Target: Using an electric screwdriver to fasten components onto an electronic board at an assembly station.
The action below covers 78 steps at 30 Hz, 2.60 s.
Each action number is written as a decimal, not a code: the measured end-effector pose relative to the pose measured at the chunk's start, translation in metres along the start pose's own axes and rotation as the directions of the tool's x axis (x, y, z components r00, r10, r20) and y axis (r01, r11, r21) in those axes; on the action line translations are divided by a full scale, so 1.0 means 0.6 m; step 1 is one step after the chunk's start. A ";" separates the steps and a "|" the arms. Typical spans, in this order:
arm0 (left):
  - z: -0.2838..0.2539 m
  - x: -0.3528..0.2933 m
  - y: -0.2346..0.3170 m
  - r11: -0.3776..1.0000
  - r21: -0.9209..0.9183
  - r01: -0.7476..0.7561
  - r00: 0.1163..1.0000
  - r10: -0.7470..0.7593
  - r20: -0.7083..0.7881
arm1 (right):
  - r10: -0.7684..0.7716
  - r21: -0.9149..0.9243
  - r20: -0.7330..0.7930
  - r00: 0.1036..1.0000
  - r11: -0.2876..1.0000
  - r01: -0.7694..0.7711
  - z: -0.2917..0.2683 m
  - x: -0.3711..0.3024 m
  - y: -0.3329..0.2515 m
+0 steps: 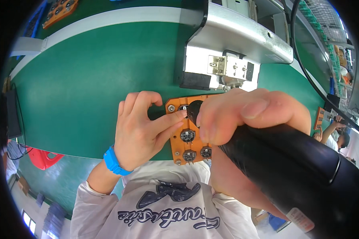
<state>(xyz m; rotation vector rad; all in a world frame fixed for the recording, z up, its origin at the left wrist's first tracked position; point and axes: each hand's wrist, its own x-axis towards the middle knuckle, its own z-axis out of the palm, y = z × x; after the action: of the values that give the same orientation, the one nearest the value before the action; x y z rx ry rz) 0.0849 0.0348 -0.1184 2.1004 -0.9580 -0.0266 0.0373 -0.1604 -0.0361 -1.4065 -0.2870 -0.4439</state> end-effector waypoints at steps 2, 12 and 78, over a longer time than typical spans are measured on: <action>-0.002 0.002 0.003 1.000 0.006 0.008 1.000 -0.007 -0.012 | -0.004 0.001 -0.031 1.000 1.000 0.004 0.008 0.004 0.000; -0.001 0.000 0.003 1.000 0.008 0.007 1.000 -0.007 0.001 | -0.004 0.003 -0.052 0.999 1.000 0.004 0.002 0.004 0.009; 0.024 0.008 0.005 0.948 -0.266 0.175 0.982 -0.146 0.124 | -0.117 -0.106 0.012 0.993 0.987 0.117 -0.170 0.007 -0.093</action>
<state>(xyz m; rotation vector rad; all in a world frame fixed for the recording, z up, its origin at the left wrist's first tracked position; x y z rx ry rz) 0.0816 0.0209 -0.1249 1.9248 -0.7892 -0.3364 0.0083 -0.2672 -0.0001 -1.4999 -0.3560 -0.5588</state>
